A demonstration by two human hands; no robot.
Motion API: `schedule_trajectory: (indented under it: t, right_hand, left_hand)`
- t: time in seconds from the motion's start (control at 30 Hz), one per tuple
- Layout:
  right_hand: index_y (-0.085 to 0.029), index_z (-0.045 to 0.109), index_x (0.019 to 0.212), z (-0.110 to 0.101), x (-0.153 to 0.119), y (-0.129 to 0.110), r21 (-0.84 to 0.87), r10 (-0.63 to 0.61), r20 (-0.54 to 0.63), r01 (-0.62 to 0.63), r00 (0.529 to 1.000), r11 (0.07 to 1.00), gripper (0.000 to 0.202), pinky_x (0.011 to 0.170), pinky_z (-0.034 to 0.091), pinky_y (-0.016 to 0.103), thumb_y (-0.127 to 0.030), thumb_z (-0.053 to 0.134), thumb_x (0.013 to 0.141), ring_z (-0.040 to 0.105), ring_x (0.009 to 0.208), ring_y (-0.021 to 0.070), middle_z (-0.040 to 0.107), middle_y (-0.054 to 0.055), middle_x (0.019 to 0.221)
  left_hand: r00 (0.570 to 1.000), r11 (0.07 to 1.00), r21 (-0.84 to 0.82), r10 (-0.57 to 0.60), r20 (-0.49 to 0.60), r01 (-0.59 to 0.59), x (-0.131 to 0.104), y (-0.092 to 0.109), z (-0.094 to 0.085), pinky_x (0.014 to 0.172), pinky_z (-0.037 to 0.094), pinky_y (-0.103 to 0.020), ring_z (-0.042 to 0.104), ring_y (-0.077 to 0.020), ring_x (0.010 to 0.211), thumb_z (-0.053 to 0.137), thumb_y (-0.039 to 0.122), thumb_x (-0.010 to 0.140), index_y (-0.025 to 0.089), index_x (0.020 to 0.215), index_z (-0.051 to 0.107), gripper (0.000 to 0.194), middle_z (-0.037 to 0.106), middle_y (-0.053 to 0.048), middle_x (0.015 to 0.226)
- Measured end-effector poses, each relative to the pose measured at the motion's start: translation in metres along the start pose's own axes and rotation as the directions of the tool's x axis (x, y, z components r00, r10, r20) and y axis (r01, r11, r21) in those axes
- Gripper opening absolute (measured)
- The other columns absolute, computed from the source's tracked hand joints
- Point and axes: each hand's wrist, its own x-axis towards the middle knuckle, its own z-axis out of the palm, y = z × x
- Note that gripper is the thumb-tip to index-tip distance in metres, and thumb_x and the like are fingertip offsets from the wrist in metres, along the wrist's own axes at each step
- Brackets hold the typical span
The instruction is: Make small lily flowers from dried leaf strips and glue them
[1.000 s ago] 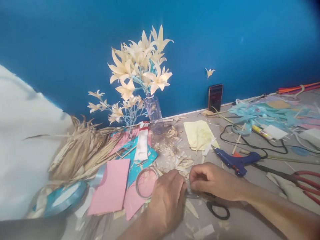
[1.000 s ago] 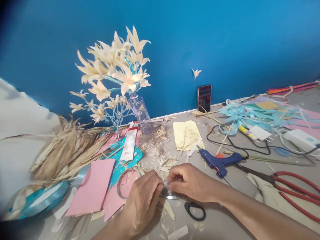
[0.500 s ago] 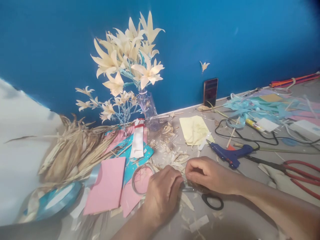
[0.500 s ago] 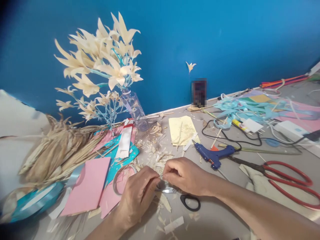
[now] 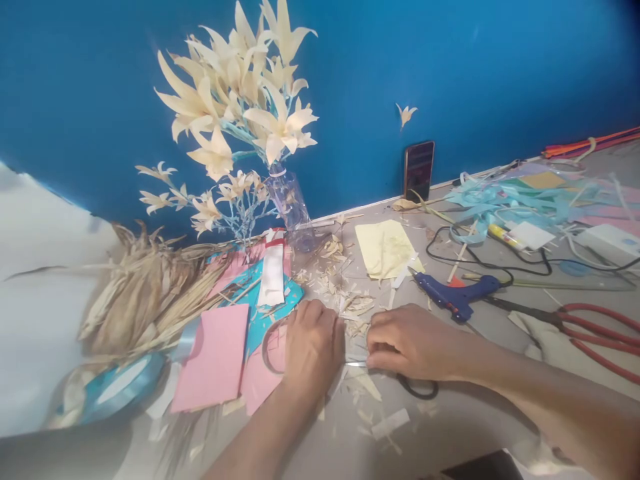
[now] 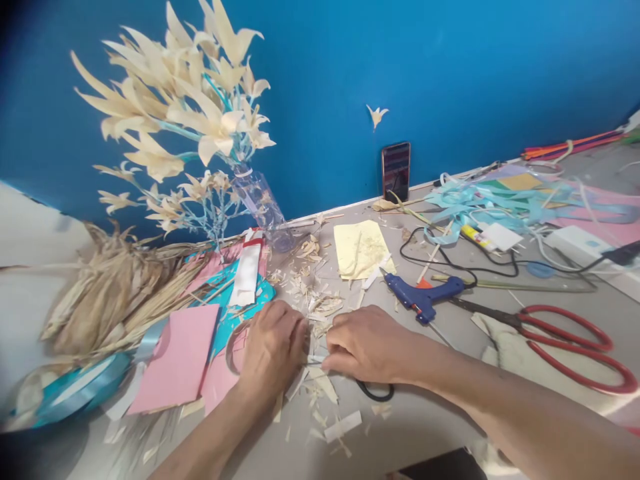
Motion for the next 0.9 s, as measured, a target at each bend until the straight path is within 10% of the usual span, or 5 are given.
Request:
schedule_trajectory:
  t: [0.27,0.47,0.7,0.9]
  right_hand:
    - [-0.018,0.065,0.075,0.0,-0.001,0.002,-0.06,0.018,-0.112,-0.025,0.994,0.998,0.028,0.061,0.027,0.029,-0.029,0.05,0.096,0.058,0.069,0.0164,0.068,0.004,0.077]
    - [-0.017,0.066,0.068,-0.007,0.001,0.002,0.223,0.184,-0.292,-0.12,0.939,0.967,0.027,0.056,0.027,0.027,-0.022,0.051,0.091,0.049,0.059,0.0132,0.063,0.003,0.065]
    - [-0.015,0.074,0.104,-0.004,0.009,0.007,0.878,0.352,-0.155,-0.034,0.923,0.477,0.037,0.052,0.035,0.022,-0.042,0.067,0.081,0.045,0.055,0.0087,0.068,0.002,0.081]
    - [-0.014,0.075,0.077,0.008,0.013,0.009,0.912,0.376,-0.211,0.043,0.902,0.408,0.037,0.053,0.035,0.022,-0.05,0.077,0.071,0.046,0.056,0.01,0.06,-0.001,0.062]
  left_hand:
    - [0.999,0.988,0.151,0.011,0.051,-0.018,0.004,0.002,0.006,0.072,0.038,-0.04,0.052,-0.0266,0.082,0.048,0.012,0.09,0.019,0.073,0.057,0.02,0.058,-0.009,0.081]
    - [0.981,0.97,-0.225,-0.126,-0.15,0.09,0.001,-0.004,-0.005,0.071,0.04,-0.036,0.052,-0.0222,0.076,0.044,0.021,0.096,0.021,0.078,0.052,0.02,0.056,-0.004,0.077]
    - [0.966,0.761,-0.596,-0.217,0.14,0.257,-0.007,0.017,-0.01,0.065,0.04,-0.03,0.055,-0.0174,0.069,0.045,0.031,0.097,0.02,0.078,0.055,0.024,0.06,-0.001,0.074]
    - [0.925,0.508,-0.774,-0.243,0.293,0.379,-0.007,0.022,-0.012,0.066,0.042,-0.028,0.057,-0.0158,0.072,0.056,0.034,0.091,0.018,0.084,0.063,0.019,0.063,-0.002,0.075]
